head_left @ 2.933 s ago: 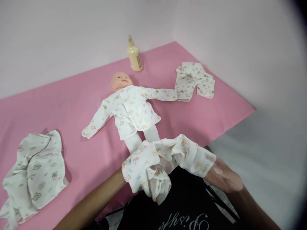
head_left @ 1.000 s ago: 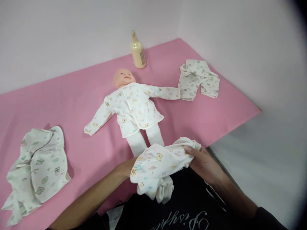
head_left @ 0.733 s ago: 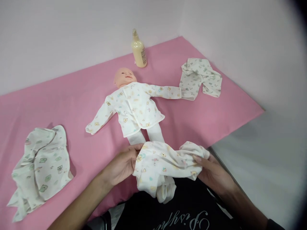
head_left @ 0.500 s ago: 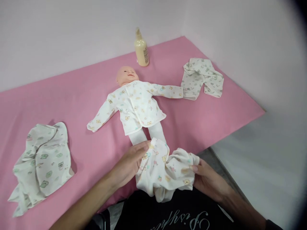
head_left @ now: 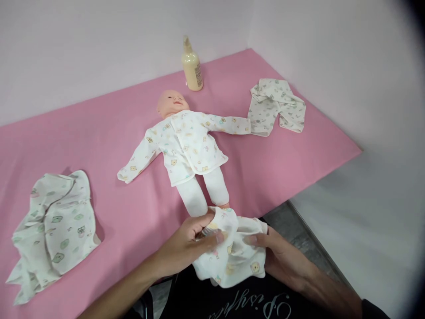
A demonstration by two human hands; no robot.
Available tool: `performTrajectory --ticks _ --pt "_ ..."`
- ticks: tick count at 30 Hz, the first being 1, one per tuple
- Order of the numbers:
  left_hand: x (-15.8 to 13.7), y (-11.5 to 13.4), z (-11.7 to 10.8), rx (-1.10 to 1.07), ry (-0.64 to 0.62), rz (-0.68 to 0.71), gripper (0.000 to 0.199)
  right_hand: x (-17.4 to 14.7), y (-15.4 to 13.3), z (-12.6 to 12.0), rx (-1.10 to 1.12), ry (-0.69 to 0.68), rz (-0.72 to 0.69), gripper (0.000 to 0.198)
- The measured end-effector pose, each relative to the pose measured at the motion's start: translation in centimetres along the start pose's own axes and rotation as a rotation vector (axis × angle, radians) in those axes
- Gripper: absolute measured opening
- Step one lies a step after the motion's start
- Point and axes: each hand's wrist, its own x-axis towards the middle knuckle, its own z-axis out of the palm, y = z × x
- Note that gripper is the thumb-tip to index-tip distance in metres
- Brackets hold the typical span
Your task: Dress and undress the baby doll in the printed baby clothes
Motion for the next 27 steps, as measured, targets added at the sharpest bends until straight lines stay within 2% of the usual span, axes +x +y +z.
performTrajectory --ticks 3,8,12,17,23,25,27 --pt "-0.5 -0.1 0.2 0.116 -0.013 0.033 0.032 0.0 0.0 0.3 0.061 0.071 -0.036 0.032" --pt "-1.4 0.1 0.7 0.409 0.075 0.099 0.038 0.0 0.4 0.2 0.142 0.029 0.027 0.034" --pt "-1.4 0.1 1.3 0.668 0.094 0.146 0.041 0.1 1.0 0.0 0.189 0.028 0.045 0.035" --pt "-0.7 -0.8 2.3 1.044 0.155 0.292 0.039 0.0 1.4 0.7 0.098 0.030 -0.037 0.032" --pt "-0.5 -2.5 3.5 1.456 0.291 0.466 0.027 0.3 2.0 1.7 -0.030 0.080 -0.052 0.031" --pt "-0.7 -2.1 3.3 1.502 0.271 0.508 0.025 0.4 2.2 1.9 -0.058 0.087 -0.049 0.029" --pt "-0.8 -1.1 2.4 1.463 0.184 0.545 0.027 0.4 2.4 2.0 -0.087 0.098 -0.038 0.028"
